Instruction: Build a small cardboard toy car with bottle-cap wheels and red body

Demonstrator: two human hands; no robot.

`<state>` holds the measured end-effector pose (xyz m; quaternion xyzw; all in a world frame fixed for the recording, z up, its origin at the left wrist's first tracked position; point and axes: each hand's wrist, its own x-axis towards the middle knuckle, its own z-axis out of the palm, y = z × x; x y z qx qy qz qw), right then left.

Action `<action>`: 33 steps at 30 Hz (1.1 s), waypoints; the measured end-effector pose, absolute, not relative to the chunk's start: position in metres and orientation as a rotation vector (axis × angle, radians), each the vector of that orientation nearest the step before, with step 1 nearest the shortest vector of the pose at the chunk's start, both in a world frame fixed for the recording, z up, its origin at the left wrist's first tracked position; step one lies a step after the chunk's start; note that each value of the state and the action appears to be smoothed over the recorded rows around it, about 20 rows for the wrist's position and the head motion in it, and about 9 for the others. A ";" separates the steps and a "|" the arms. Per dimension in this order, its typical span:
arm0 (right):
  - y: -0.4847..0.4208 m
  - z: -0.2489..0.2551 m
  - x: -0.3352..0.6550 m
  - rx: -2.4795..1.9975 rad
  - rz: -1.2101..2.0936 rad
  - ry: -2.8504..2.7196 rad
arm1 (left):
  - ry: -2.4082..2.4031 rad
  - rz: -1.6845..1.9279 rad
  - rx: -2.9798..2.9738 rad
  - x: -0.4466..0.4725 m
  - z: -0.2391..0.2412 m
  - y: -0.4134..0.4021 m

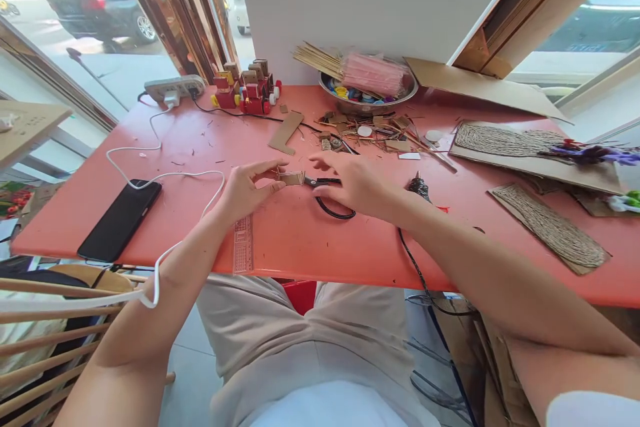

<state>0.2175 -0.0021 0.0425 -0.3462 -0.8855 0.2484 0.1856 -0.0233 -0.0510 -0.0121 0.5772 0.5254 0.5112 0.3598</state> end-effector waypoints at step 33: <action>0.005 0.014 0.186 -0.986 0.736 -2.460 | 1.658 0.705 2.088 -0.034 -0.003 -0.052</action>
